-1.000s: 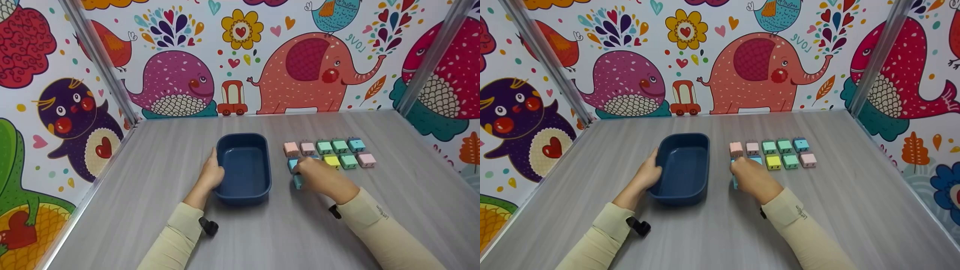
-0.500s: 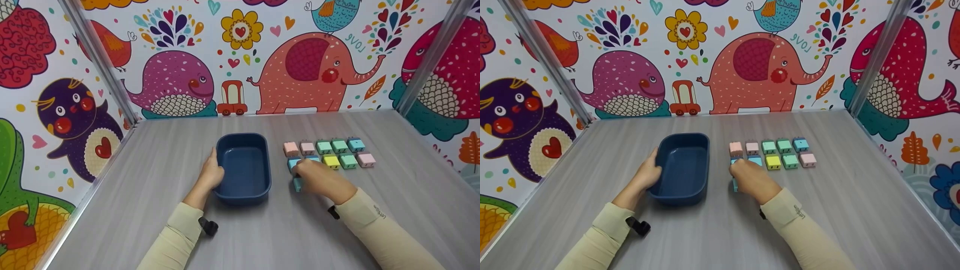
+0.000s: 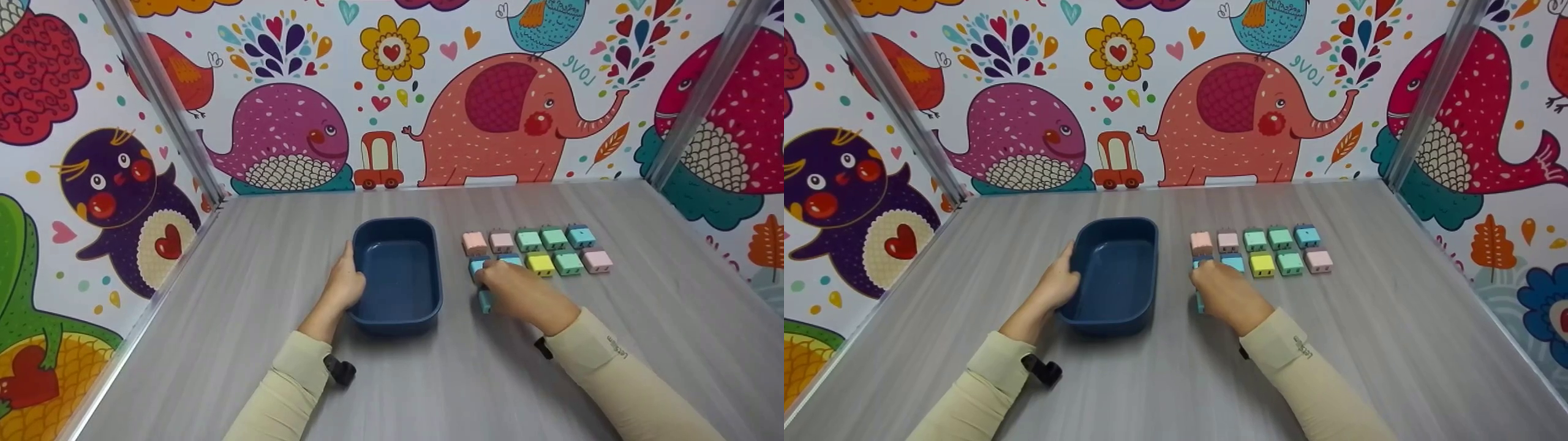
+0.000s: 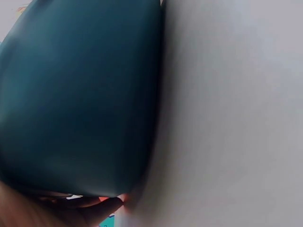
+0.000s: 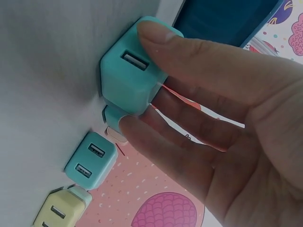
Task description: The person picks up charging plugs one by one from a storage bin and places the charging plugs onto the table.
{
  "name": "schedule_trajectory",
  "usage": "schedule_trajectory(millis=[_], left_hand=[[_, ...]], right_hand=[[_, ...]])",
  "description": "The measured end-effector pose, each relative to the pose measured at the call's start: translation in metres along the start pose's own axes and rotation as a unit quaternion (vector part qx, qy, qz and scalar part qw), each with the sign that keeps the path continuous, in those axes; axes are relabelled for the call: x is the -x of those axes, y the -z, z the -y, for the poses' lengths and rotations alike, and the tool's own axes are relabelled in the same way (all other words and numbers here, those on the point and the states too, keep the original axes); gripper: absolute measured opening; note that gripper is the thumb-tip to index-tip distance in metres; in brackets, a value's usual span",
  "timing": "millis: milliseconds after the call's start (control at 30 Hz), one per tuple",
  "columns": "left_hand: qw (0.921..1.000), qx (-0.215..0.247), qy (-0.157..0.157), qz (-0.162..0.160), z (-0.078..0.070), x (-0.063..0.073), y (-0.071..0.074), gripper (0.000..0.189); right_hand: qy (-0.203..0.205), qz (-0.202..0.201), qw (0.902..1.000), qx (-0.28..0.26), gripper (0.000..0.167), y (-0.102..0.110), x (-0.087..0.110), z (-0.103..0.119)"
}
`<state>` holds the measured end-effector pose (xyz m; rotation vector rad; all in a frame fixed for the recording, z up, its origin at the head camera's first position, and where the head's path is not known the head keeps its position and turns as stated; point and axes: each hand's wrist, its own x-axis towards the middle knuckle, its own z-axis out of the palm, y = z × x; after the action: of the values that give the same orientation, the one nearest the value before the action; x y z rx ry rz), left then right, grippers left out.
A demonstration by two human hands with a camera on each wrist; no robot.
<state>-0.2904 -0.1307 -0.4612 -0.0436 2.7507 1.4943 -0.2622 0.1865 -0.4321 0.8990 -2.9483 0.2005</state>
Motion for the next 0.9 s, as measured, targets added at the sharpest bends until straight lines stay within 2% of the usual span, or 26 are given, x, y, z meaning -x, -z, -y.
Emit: schedule_trajectory(millis=[133,233,467,633,733,900], left_hand=[[1.0000,0.002,0.007,0.006,0.000,0.001,0.000,0.080],[0.9999,0.001,0.010,0.008,0.000,0.001,0.000,0.080],[1.0000,-0.004,0.008,0.004,-0.001,0.001,0.001,0.080],[1.0000,-0.006,0.004,0.000,-0.001,0.000,0.001,0.079],[1.0000,-0.004,0.002,0.000,-0.001,0.000,0.001,0.080],[1.0000,0.000,0.002,0.001,-0.001,0.001,0.001,0.079]], right_hand=[[-0.017,0.018,0.9996,-0.009,0.041,0.004,0.000,0.000],[-0.021,0.013,0.9996,-0.015,0.051,0.010,0.001,-0.001],[-0.012,-0.072,0.9972,-0.014,0.040,0.026,0.006,-0.014],[-0.030,-0.105,0.9936,-0.027,0.045,0.039,0.009,-0.023],[-0.050,-0.102,0.9929,-0.035,0.050,0.046,0.011,-0.032],[-0.096,-0.066,0.9916,-0.057,0.065,0.055,0.017,-0.055]])
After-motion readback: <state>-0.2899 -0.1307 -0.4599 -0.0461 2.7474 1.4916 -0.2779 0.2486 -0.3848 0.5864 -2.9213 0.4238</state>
